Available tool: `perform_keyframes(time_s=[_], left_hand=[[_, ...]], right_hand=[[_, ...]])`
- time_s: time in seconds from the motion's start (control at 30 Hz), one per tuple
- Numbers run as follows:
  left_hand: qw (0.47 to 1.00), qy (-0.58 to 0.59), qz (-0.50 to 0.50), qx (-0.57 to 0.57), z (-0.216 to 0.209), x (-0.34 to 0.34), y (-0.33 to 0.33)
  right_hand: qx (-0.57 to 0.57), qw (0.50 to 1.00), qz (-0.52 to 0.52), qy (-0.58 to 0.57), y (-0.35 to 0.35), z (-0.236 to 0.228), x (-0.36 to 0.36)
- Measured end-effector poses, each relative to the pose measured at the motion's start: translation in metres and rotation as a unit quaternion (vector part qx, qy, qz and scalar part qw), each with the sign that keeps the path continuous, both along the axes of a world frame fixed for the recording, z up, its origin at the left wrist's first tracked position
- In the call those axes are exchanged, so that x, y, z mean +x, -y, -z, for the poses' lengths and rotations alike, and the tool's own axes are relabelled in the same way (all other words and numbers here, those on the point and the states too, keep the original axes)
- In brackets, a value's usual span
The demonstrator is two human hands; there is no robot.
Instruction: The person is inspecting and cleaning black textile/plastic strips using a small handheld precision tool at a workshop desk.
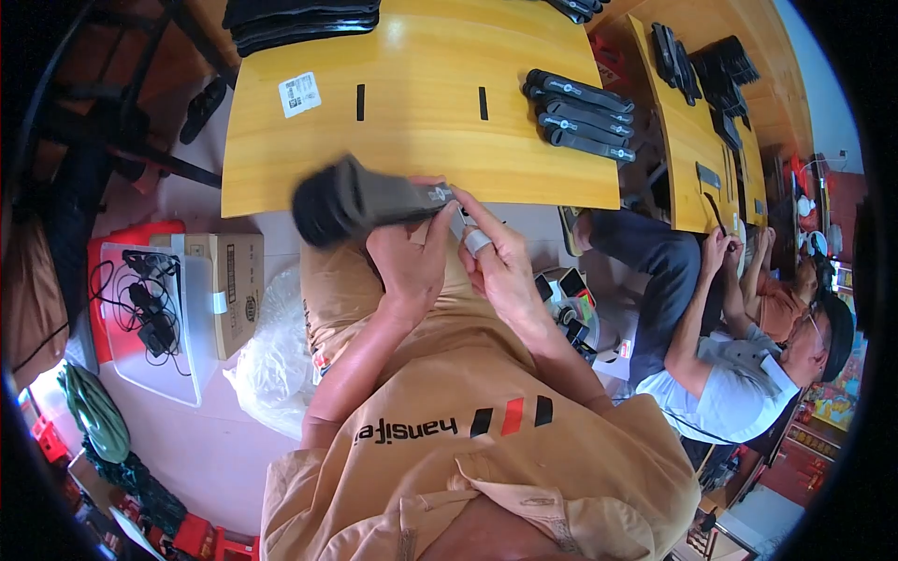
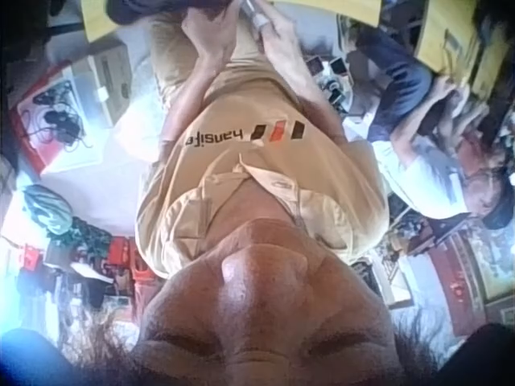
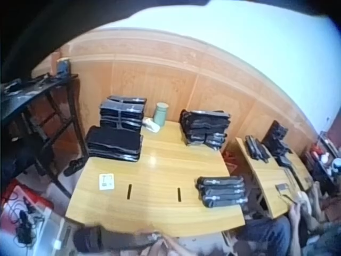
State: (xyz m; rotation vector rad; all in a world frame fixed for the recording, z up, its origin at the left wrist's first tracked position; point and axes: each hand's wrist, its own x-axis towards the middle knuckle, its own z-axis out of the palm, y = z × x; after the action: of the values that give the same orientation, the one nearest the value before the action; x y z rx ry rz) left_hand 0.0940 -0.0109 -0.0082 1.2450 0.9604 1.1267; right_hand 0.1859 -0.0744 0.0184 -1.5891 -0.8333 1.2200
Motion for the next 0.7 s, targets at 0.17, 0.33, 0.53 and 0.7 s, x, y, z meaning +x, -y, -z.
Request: perform_keyframes(time_s=[0.17, 0.33, 0.53, 0.7], left_hand=[[0.989, -0.018, -0.005, 0.149, 0.028, -0.001, 0.004], [0.998, 0.040, -0.001, 0.048, 0.000, -0.004, -0.001], [0.976, 0.184, 0.028, -0.115, -0.017, -0.015, -0.016], [0.956, 0.218, 0.027, -0.194, -0.019, -0.014, -0.022]], right_hand=[[0.016, 0.969, 0.113, -0.217, 0.000, -0.002, -0.017], [0.119, 0.983, 0.061, 0.129, -0.003, 0.021, -0.012], [0.077, 0.992, -0.003, 0.097, -0.006, 0.001, 0.007], [0.180, 0.949, -0.004, 0.260, -0.009, 0.004, 0.010]])
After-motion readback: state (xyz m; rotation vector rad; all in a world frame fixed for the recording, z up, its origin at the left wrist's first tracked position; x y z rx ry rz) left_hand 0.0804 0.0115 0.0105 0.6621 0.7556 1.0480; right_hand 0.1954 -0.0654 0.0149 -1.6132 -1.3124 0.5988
